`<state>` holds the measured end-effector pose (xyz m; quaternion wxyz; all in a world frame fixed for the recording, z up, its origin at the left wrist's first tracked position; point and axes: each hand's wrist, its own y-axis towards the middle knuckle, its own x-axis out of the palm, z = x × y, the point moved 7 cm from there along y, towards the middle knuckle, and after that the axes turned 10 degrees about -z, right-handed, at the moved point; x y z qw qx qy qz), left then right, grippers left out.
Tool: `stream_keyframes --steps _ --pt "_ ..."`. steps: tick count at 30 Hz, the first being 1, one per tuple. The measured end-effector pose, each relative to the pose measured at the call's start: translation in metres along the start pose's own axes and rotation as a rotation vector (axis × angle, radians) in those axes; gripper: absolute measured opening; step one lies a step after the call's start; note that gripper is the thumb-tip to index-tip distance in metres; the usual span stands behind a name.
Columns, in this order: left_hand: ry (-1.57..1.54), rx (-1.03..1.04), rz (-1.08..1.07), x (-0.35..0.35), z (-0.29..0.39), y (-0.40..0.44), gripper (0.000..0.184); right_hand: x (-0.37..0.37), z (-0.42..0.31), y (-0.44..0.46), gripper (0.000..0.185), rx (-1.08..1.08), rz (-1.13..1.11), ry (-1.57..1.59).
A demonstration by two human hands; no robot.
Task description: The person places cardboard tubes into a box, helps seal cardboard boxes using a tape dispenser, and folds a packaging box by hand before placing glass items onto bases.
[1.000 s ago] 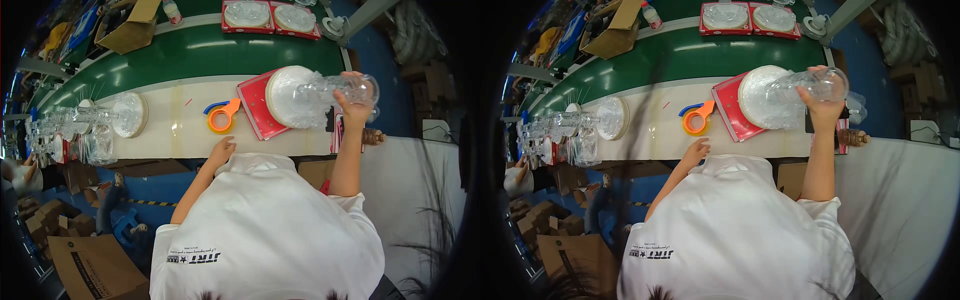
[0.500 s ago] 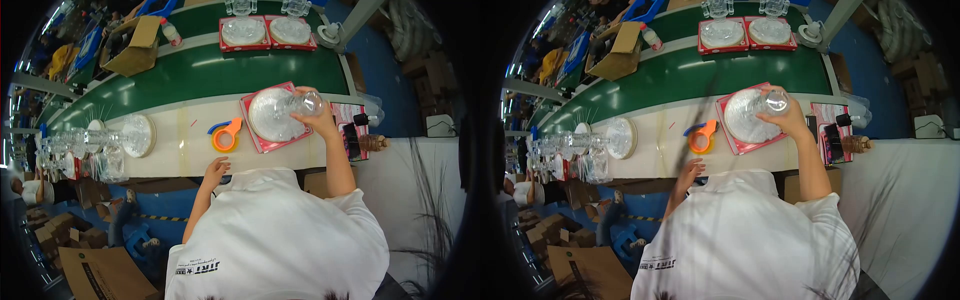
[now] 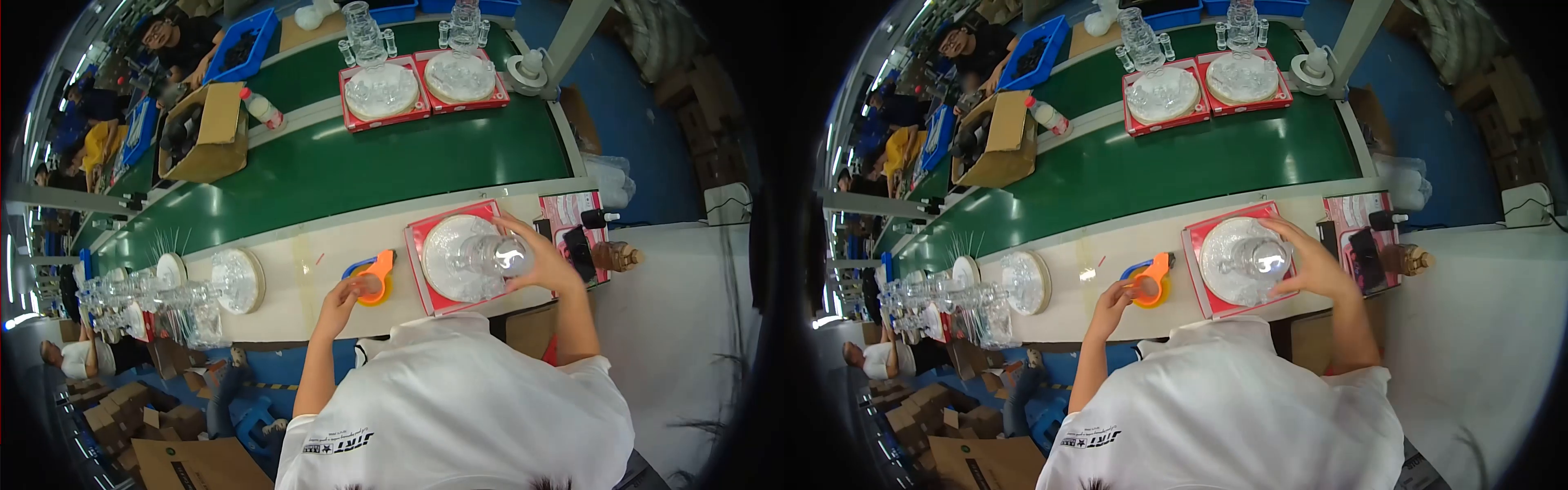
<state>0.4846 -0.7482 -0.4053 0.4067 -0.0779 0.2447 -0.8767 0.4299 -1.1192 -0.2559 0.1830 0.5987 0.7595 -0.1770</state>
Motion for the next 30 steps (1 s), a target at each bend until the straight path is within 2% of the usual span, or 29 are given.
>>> stream_keyframes --steps 2,3,5,7,9,11,12,13,16,17,19,21,24,26,27,28,30 --pt "0.074 0.0 0.008 -0.017 0.014 0.009 0.029 -0.016 0.006 0.003 0.082 0.099 -0.243 0.203" --pt "0.087 -0.007 -0.001 -0.026 0.019 0.014 0.029 -0.029 0.021 0.005 0.082 0.103 -0.232 0.215" --pt "0.158 -0.021 -0.029 -0.044 0.03 0.028 0.035 -0.05 0.059 0.013 0.072 0.221 -0.236 0.378" --pt "0.197 -0.022 -0.061 -0.055 0.042 0.048 0.039 -0.076 0.084 0.04 0.063 0.335 -0.197 0.403" --pt "0.429 0.071 0.025 -0.073 0.081 0.071 0.049 -0.101 0.12 0.076 0.061 0.288 -0.101 0.321" --pt "0.602 0.173 0.067 -0.089 0.117 0.094 0.061 -0.137 0.138 0.12 0.058 0.328 0.053 0.088" --pt "0.663 0.241 0.068 -0.096 0.14 0.114 0.068 -0.153 0.133 0.145 0.061 0.222 0.12 0.091" --pt "0.712 0.303 0.086 -0.097 0.174 0.132 0.068 -0.17 0.125 0.171 0.063 0.116 0.179 0.095" --pt "0.773 0.472 0.155 -0.106 0.273 0.199 0.07 -0.234 0.123 0.252 0.068 0.058 0.427 -0.232" --pt "0.845 0.634 0.16 -0.113 0.298 0.231 0.071 -0.251 0.118 0.28 0.069 0.035 0.494 -0.32" --pt "0.93 0.675 0.238 -0.111 0.358 0.28 0.074 -0.273 0.08 0.323 0.084 -0.031 0.515 -0.547" --pt "1.045 0.919 0.263 -0.107 0.394 0.331 0.074 -0.276 0.076 0.356 0.081 -0.033 0.501 -0.609" --pt "1.08 0.919 0.348 -0.112 0.41 0.379 0.067 -0.271 0.078 0.385 0.072 0.006 0.441 -0.779" --pt "1.113 0.796 0.271 -0.116 0.414 0.391 0.062 -0.258 0.092 0.399 0.061 0.128 0.309 -0.952" --pt "1.125 0.73 0.226 -0.117 0.412 0.397 0.059 -0.262 0.09 0.399 0.061 0.126 0.311 -0.953" --pt "1.122 0.727 0.224 -0.121 0.414 0.397 0.059 -0.264 0.09 0.398 0.057 0.133 0.232 -1.001" --pt "1.194 0.701 0.041 -0.123 0.417 0.394 0.055 -0.261 0.09 0.393 0.048 0.144 0.063 -1.088"
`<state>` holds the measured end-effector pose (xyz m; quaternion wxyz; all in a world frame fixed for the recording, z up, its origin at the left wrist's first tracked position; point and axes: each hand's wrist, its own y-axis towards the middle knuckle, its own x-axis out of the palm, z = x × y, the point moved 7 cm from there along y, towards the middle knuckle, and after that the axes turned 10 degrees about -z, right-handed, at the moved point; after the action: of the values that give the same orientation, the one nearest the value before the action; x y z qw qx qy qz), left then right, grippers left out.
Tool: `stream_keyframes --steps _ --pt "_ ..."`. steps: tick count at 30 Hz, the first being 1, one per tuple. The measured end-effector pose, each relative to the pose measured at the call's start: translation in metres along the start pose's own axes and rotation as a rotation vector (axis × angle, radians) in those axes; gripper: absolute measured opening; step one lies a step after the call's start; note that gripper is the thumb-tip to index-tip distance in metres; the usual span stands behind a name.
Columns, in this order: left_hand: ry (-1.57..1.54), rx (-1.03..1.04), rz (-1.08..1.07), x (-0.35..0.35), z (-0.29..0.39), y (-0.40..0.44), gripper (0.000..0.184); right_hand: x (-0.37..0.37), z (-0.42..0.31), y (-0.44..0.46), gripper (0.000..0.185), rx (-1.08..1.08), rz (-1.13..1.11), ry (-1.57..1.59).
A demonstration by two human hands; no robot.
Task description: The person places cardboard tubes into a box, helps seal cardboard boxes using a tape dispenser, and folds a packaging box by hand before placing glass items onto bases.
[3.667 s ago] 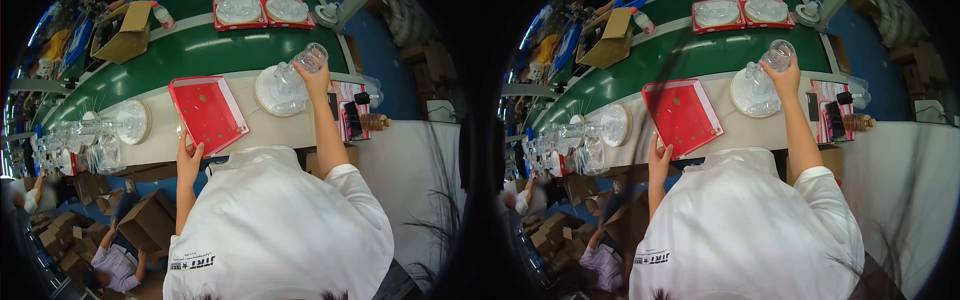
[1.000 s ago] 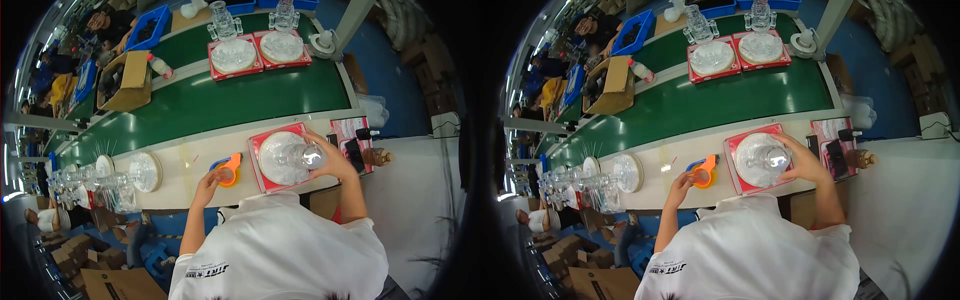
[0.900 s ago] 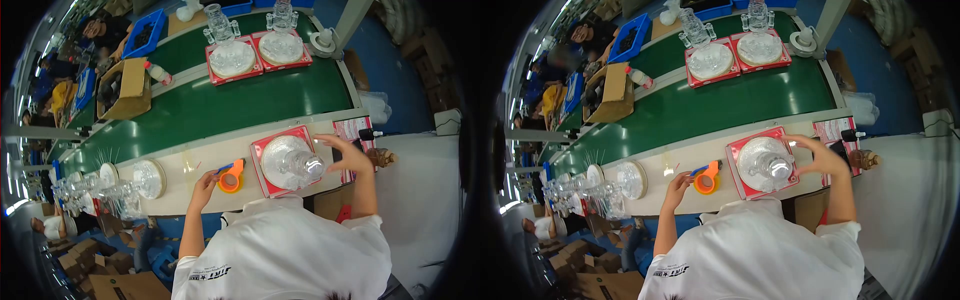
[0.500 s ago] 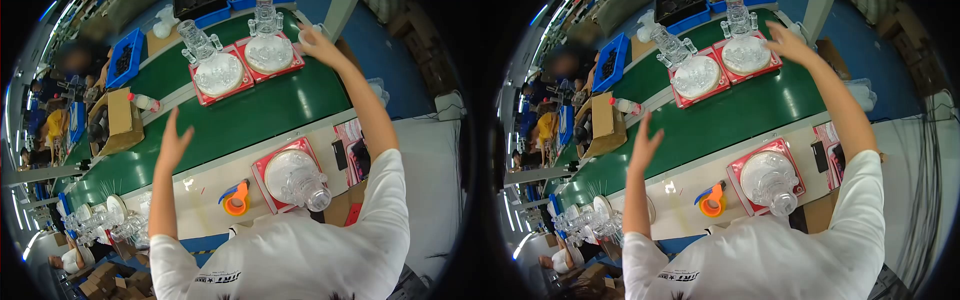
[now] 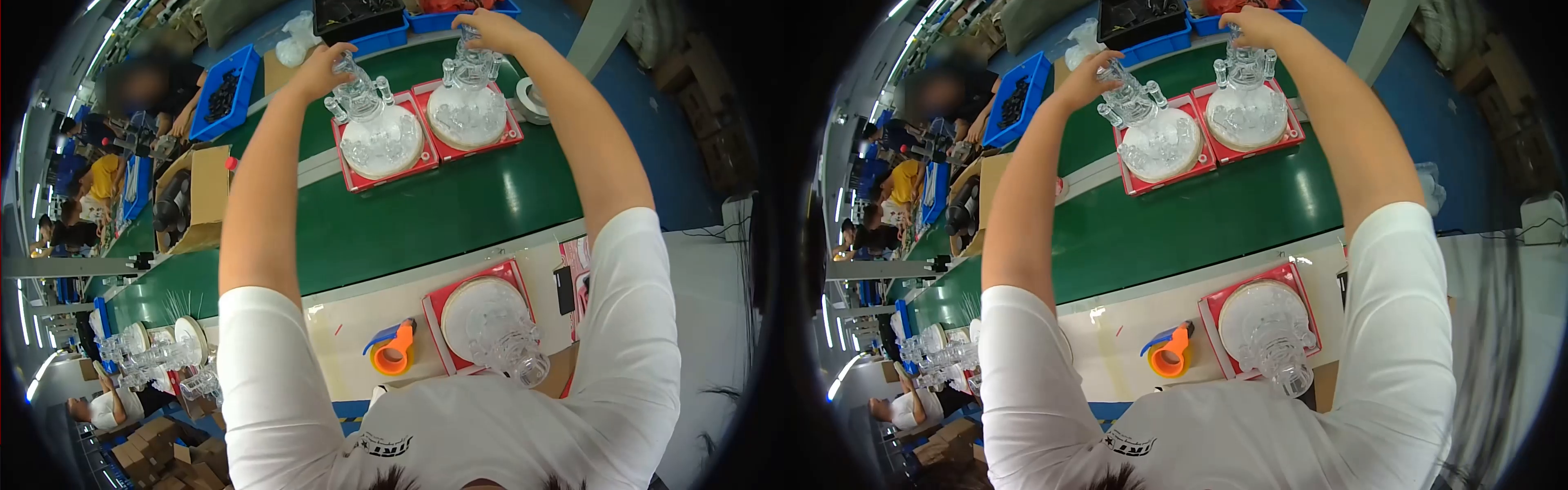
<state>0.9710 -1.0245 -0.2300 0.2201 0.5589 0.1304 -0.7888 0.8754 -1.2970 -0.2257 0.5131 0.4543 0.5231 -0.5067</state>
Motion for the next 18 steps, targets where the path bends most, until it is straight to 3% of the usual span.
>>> stream_keyframes --steps 4,8,12,15,16,17,18 --pt "0.065 0.033 -0.099 -0.013 0.02 -0.015 0.052 0.0 0.007 -0.004 0.038 -0.101 -0.1 -0.082" --pt "0.12 0.036 -0.079 -0.035 0.035 -0.05 0.05 -0.063 -0.052 -0.062 0.028 -0.112 -0.097 -0.093" --pt "0.26 0.017 0.002 -0.063 0.074 -0.107 0.049 -0.066 -0.026 -0.082 0.039 -0.102 0.099 -0.238" --pt "0.39 0.017 0.103 -0.105 0.112 -0.187 0.049 -0.108 -0.071 -0.123 0.043 -0.186 0.306 -0.253" --pt "0.41 0.008 0.137 -0.121 0.118 -0.211 0.048 -0.127 -0.092 -0.132 0.051 -0.011 0.045 -0.154" --pt "0.418 0.0 0.162 -0.133 0.124 -0.24 0.046 -0.138 -0.1 -0.137 0.053 0.07 -0.003 -0.124" --pt "0.432 -0.061 0.176 -0.15 0.129 -0.271 0.046 -0.143 -0.097 -0.143 0.052 -0.013 0.12 -0.209"
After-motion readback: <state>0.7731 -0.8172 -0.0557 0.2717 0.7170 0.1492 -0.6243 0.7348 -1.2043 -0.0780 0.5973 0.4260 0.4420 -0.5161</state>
